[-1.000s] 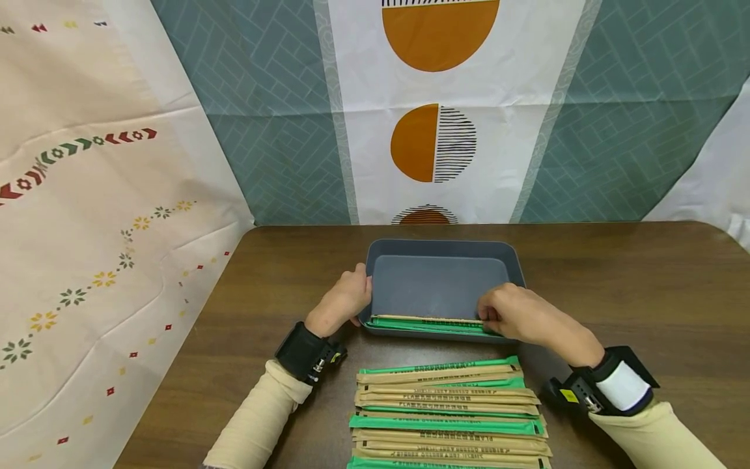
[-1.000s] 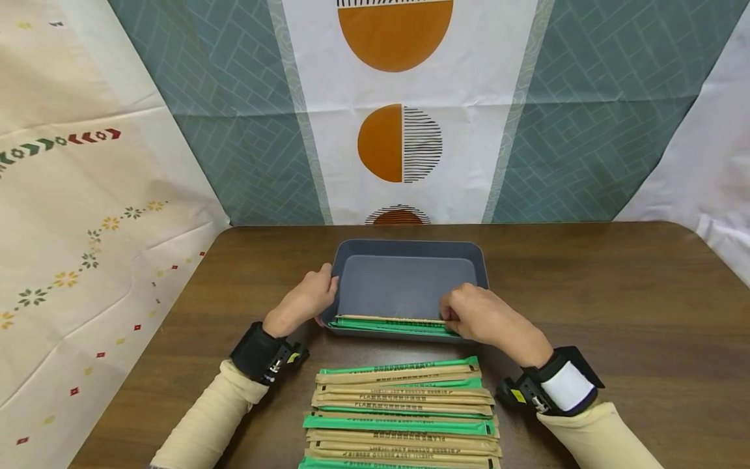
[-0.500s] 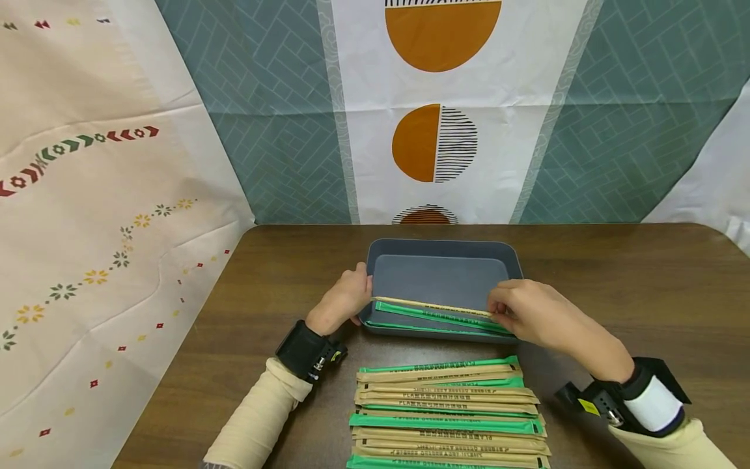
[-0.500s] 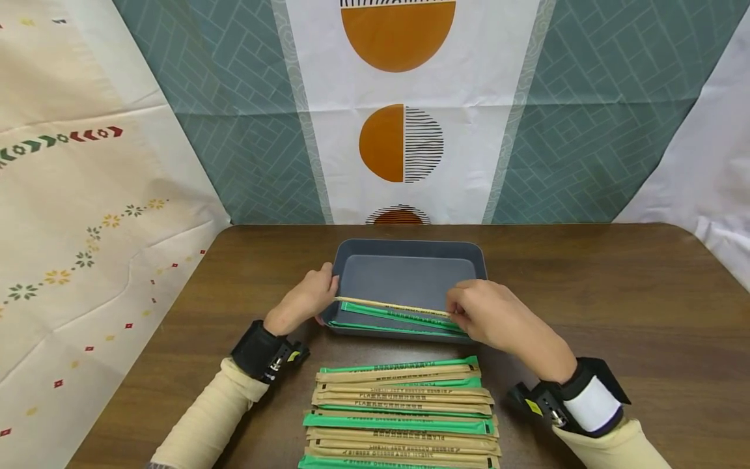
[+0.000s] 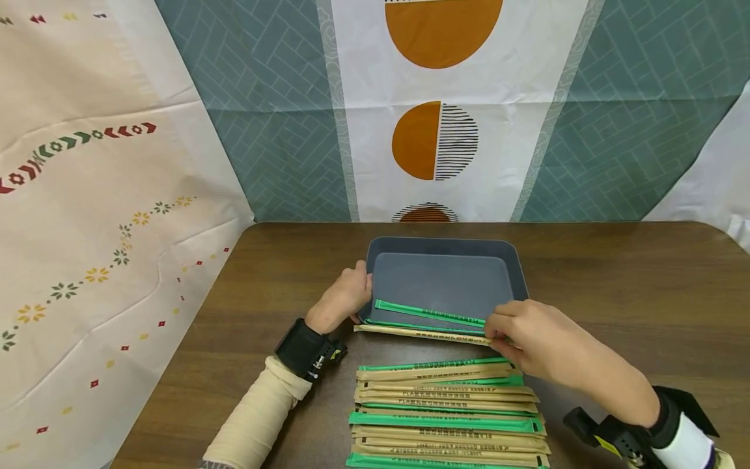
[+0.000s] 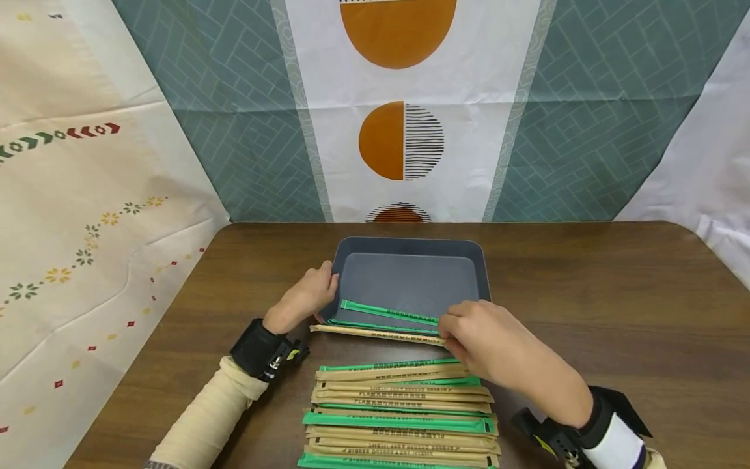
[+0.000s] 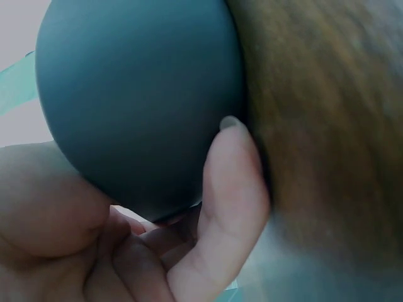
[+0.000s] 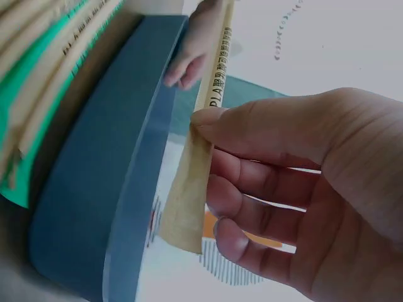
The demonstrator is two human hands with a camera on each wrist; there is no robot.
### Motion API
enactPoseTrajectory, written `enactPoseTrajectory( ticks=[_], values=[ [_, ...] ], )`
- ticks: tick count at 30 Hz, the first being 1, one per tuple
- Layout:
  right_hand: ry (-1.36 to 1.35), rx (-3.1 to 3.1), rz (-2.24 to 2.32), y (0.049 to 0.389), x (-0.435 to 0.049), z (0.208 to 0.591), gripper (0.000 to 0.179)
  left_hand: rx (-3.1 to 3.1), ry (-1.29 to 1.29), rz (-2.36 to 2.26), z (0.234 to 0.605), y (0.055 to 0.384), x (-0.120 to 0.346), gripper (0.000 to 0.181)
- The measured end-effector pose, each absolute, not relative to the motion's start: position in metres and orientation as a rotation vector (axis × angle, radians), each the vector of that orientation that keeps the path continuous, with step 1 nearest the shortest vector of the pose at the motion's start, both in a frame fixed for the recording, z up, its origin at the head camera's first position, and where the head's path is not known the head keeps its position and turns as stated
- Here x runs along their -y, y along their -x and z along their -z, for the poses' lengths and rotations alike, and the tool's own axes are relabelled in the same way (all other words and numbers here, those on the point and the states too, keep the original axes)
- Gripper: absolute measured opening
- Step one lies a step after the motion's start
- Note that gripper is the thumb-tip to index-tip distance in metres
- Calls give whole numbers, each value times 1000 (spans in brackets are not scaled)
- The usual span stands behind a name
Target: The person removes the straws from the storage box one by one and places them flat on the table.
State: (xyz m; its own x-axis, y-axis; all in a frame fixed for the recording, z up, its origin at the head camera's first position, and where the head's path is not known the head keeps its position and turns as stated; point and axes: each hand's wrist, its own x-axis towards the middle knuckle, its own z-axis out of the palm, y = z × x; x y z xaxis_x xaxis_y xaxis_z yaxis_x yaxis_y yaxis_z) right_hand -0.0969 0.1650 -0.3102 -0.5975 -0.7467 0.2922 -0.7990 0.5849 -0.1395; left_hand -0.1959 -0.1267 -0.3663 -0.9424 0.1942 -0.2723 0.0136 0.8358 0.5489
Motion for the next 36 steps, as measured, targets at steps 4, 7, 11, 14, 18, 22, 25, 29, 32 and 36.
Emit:
enactPoseTrajectory(
  ticks=[4,7,11,14,18,22,25,29,32,36],
  values=[
    [-1317,2673,-399,88,-161,317,27,-2708,-139,-793,367,195,127,40],
    [-1329,2710,-418,80,-160,321,31,-2720,-136,-766,367,195,127,39],
    [-1335,2687,-431,69,-158,324,32,-2732,-147,-764,367,196,126,38],
    [-1368,2651,-430,60,-156,326,33,-2742,-159,-771,365,196,126,37],
    [-1437,2602,-466,49,-154,332,35,-2745,-167,-766,364,196,126,38],
    [-1569,2692,-579,41,-151,338,31,-2747,-166,-744,365,196,126,38],
    [-1667,2806,-655,36,-148,341,27,-2756,-167,-716,365,195,126,37],
    [-1635,2919,-638,34,-145,343,27,-2759,-168,-702,365,195,125,36],
    [-1580,2954,-591,34,-145,344,26,-2758,-169,-703,365,194,125,36],
    [-1566,2948,-565,34,-146,345,25,-2761,-174,-705,366,195,124,36]
  ],
)
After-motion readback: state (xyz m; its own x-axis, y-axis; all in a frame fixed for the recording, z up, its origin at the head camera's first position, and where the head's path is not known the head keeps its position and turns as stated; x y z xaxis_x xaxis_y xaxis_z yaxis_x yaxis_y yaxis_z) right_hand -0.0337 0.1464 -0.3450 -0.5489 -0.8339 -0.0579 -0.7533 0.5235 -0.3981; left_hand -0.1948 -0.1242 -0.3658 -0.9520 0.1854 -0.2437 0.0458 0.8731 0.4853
